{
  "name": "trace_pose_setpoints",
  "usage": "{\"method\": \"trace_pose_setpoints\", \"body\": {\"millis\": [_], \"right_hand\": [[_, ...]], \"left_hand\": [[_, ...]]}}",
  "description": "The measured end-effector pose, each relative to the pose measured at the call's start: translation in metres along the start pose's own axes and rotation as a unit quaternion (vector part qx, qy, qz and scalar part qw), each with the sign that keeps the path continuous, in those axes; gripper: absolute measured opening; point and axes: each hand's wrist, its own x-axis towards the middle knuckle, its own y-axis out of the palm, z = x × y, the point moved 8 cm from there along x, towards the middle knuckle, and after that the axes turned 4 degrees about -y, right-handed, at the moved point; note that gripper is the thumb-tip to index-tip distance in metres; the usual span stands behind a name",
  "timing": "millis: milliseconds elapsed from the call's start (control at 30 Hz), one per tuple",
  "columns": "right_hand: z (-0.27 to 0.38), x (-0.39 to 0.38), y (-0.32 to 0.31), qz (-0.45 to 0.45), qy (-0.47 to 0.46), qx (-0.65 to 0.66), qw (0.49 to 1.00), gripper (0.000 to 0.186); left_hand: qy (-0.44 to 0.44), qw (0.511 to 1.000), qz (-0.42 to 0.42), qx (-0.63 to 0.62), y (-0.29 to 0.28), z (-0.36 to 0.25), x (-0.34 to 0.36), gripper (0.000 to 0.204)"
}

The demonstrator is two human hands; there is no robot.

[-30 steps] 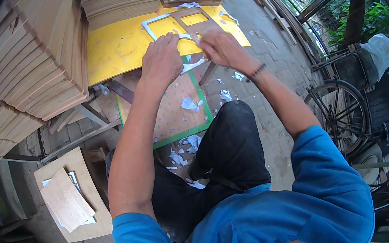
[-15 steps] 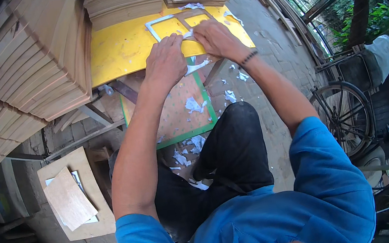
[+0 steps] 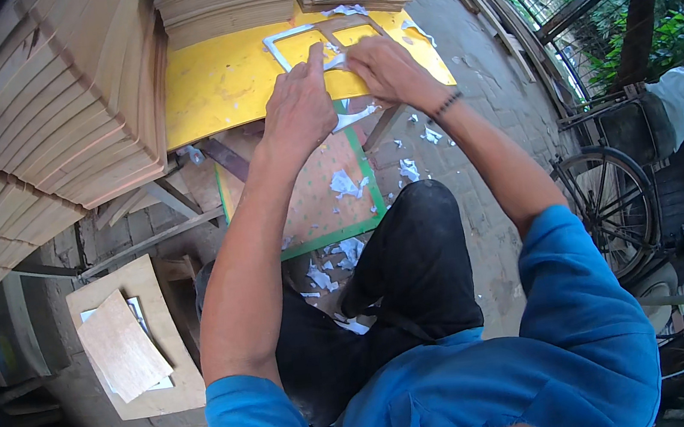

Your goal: Cutting out specific shapes from wooden sheets and sanding the edges of wooden frames.

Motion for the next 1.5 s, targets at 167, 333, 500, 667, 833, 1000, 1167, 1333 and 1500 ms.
{"method": "trace_pose_setpoints", "body": {"millis": [167, 333, 500, 667, 833, 1000, 1167, 1333, 1500], "right_hand": [[0.0, 0.01, 0.009, -0.005, 0.024, -0.005, 1.0, 0.016], [0.021, 0.014, 0.007, 0.03, 0.034, -0.025, 0.999, 0.015], [0.03, 0.03, 0.028, -0.047, -0.027, 0.024, 0.998, 0.015], [0.051, 0.047, 0.028, 0.018, 0.014, 0.033, 0.999, 0.016], [0.047, 0.036, 0.01, 0.043, 0.038, 0.081, 0.995, 0.022], [0.024, 0.03, 0.024, 0.034, 0.06, 0.009, 0.998, 0.022], [0.071, 0.034, 0.023, 0.0, -0.039, 0.084, 0.996, 0.017], [0.049, 0.043, 0.026, 0.004, -0.043, 0.074, 0.996, 0.016], [0.1, 0.01, 0.01, 0.077, -0.146, 0.119, 0.979, 0.015]], "left_hand": [[-0.01, 0.998, -0.038, -0.056, 0.004, 0.016, -0.002, 0.065], [-0.063, 0.991, -0.007, 0.116, -0.01, 0.035, -0.002, 0.074], [-0.032, 0.997, 0.041, 0.059, -0.011, 0.038, 0.005, 0.075], [-0.03, 0.995, 0.075, 0.055, -0.02, 0.054, 0.001, 0.081], [-0.049, 0.992, 0.103, 0.06, -0.026, 0.053, -0.005, 0.081], [0.002, 0.998, 0.049, 0.05, -0.021, 0.055, 0.007, 0.066], [-0.033, 0.997, 0.064, 0.042, -0.027, 0.066, 0.006, 0.055], [0.009, 0.996, -0.006, 0.086, -0.025, 0.065, 0.012, 0.052], [0.02, 0.994, -0.033, 0.106, -0.028, 0.071, -0.003, 0.05]]}}
